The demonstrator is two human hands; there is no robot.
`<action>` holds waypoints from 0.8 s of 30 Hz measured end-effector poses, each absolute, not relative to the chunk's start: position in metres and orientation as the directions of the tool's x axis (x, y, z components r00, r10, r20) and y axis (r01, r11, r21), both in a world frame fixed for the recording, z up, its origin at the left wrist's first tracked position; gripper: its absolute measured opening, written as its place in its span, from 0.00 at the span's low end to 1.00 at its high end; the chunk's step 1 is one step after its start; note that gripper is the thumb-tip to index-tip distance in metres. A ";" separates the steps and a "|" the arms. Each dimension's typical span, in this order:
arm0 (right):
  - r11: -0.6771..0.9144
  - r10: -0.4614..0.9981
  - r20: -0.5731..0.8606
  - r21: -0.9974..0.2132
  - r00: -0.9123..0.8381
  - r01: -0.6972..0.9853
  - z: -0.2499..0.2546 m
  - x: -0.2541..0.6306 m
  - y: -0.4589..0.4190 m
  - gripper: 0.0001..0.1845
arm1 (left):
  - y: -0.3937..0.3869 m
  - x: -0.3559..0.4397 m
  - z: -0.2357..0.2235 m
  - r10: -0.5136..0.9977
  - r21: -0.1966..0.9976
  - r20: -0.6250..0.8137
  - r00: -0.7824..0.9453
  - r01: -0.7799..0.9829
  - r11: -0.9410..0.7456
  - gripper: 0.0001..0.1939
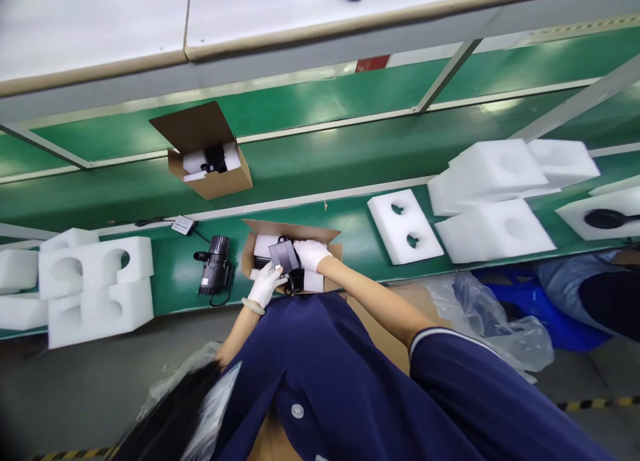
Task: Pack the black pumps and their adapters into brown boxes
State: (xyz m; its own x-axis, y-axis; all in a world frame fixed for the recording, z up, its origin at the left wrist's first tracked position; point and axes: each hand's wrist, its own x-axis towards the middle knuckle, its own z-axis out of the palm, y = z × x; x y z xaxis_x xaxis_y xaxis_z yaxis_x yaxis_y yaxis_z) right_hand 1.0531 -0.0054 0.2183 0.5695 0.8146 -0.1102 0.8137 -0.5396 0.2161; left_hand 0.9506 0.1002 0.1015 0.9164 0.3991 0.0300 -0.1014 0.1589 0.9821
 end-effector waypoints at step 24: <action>-0.629 0.696 -0.153 0.342 0.701 0.699 0.203 1.068 0.024 0.66 | 0.099 0.980 0.155 0.200 0.482 -0.107 0.974 0.226 -0.847 0.09</action>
State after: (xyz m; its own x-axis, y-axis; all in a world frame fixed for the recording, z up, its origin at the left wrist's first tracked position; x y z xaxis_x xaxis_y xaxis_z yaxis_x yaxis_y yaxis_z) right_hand 1.0677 0.0236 0.2027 0.7013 0.6963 -0.1529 0.6986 -0.6286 0.3418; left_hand 0.9795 0.0993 0.1553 0.9740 0.1995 -0.1073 0.2265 -0.8466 0.4817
